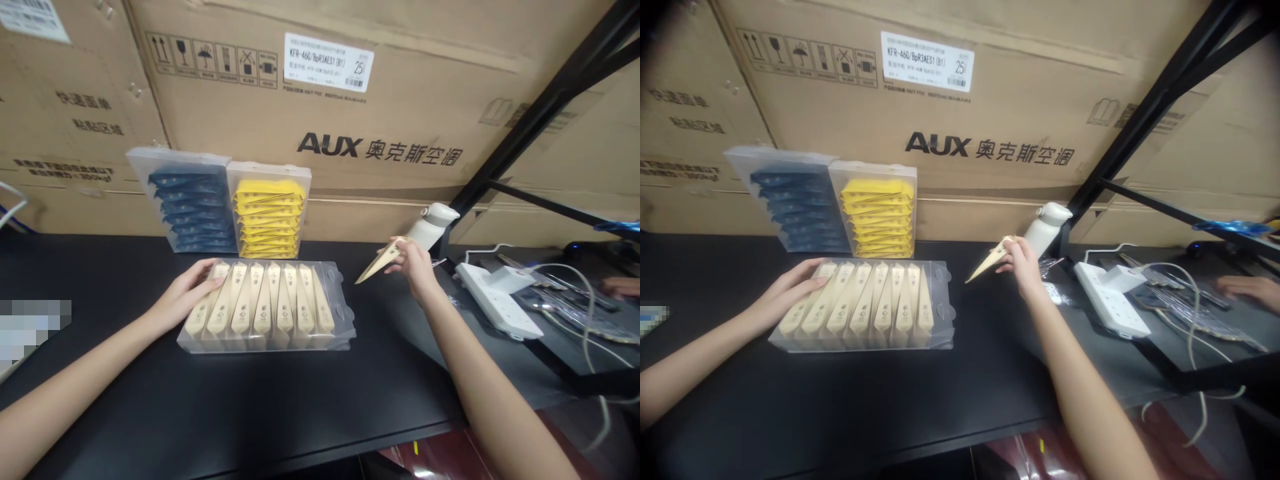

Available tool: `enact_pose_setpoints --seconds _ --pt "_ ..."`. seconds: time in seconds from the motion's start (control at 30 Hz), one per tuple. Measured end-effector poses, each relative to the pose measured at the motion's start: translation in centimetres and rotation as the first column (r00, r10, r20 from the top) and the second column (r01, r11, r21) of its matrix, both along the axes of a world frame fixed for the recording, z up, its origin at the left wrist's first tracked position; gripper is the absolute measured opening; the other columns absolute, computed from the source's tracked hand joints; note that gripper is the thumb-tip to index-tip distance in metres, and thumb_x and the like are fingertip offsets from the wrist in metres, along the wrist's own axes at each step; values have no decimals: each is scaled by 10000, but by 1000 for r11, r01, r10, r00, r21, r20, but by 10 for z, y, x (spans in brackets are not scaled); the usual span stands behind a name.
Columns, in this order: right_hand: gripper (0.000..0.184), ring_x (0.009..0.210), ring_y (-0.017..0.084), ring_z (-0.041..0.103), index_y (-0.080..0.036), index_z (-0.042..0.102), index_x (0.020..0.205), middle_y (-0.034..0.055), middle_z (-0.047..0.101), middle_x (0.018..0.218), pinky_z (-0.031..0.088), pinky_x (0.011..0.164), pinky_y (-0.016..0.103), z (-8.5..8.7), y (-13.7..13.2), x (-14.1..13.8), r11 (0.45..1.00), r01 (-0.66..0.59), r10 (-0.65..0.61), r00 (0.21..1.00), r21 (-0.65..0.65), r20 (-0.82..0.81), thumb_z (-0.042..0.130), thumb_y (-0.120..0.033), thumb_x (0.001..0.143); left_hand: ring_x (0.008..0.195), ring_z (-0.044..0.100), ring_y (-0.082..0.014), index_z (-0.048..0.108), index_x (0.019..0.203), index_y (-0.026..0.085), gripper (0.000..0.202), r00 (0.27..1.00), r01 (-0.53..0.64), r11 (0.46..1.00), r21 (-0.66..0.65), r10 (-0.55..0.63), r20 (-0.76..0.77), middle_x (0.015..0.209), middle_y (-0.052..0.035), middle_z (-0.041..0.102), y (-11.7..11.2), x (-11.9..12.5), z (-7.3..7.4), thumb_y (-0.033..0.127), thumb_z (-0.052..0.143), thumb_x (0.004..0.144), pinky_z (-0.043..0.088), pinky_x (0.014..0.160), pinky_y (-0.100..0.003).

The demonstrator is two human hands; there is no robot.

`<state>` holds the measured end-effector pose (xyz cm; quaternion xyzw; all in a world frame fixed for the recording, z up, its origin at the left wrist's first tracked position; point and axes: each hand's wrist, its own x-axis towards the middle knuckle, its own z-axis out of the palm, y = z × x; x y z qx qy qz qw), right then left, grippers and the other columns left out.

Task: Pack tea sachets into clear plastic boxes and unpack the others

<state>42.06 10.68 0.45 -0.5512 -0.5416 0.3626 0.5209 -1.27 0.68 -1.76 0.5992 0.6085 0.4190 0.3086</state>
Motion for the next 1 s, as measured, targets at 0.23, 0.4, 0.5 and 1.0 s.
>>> enact_pose_setpoints --seconds 0.23,0.4,0.5,1.0 --pt "452 1021 266 713 -237 554 1025 94 745 1115 565 822 388 14 -22 -4 781 -587 565 810 -215 -157 661 -189 588 1299 559 -361 604 1180 222 524 999 22 999 -50 -21 25 1297 -78 704 0 0 2 585 642 804 451 1077 -423" --pt "526 1137 250 673 -243 590 1076 91 697 1256 535 911 384 15 -26 -5 658 -736 672 669 -159 -318 710 -114 580 1287 570 -363 614 1172 226 521 999 23 999 -44 -22 25 1293 -76 709 0 0 2 586 651 797 454 1075 -418" --pt "524 1090 203 687 -227 627 1099 71 719 1196 541 888 310 9 -27 -12 599 -776 695 626 -196 -353 768 -105 609 1272 585 -356 620 1181 223 526 1000 16 999 -44 -15 25 1279 -68 719 0 0 3 585 649 800 477 1051 -391" --pt "432 923 148 638 -223 680 1112 21 686 1047 528 767 243 -17 -32 -45 681 -689 662 724 -249 -193 704 -140 689 1295 549 -353 575 1239 170 591 998 35 998 -58 -32 55 1319 -104 673 -1 2 2 592 625 828 391 1106 -447"
